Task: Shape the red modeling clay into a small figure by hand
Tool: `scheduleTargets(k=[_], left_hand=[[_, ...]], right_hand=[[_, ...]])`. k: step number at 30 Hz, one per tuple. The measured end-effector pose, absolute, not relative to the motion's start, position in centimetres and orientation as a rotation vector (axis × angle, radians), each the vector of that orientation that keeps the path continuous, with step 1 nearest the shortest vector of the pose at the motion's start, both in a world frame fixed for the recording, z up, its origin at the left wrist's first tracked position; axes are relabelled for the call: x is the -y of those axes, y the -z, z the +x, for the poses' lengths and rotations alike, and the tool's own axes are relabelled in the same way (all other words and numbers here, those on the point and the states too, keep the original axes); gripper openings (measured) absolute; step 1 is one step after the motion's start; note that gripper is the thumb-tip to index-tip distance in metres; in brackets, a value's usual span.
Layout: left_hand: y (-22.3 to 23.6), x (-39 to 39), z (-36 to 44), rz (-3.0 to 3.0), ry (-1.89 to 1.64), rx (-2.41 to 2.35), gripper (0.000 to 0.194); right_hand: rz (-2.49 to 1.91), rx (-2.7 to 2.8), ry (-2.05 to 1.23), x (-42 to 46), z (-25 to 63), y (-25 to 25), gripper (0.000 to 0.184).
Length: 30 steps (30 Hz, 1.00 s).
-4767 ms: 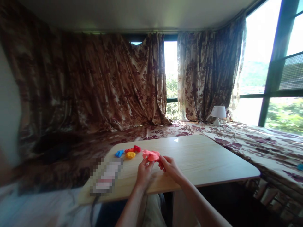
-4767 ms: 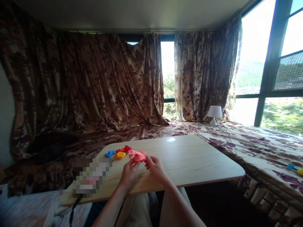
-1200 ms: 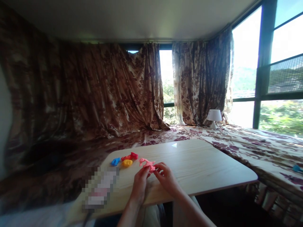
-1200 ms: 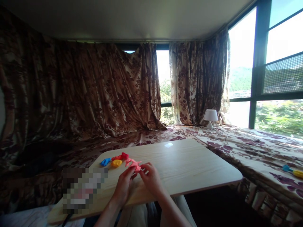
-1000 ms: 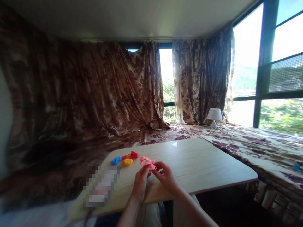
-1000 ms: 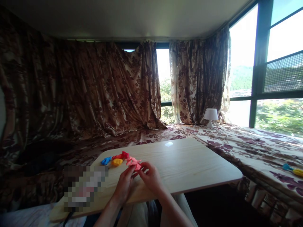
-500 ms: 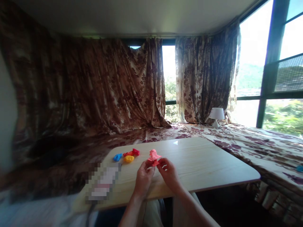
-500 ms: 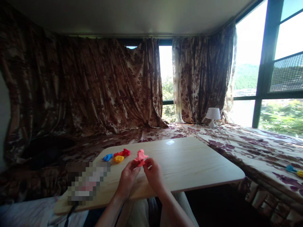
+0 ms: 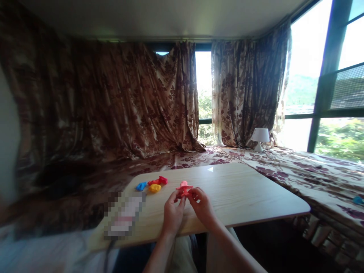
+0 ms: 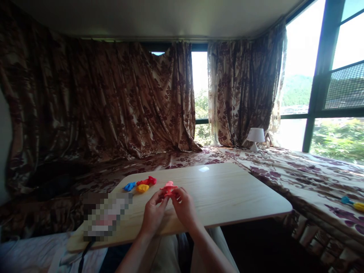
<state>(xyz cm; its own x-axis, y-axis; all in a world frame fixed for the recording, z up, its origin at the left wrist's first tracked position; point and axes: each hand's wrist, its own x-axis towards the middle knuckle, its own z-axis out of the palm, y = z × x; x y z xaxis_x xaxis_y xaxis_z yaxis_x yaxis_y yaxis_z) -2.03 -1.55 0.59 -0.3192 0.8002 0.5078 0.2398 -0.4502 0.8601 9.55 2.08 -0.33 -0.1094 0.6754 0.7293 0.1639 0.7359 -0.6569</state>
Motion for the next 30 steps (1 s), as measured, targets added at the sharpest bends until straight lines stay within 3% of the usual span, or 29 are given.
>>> scheduleTargets(k=[13,30], left_hand=[[-0.1,1.0,-2.3,1.399,-1.789,-1.275,0.027],[-0.8,1.1,-2.6,0.775,-1.613,-0.769,0.028]], right_hand=[[-0.605,1.727,-0.413,-1.6,9.5,0.0,0.024],[-0.574,1.778,-0.235,-0.8,9.9,-0.8,0.027]])
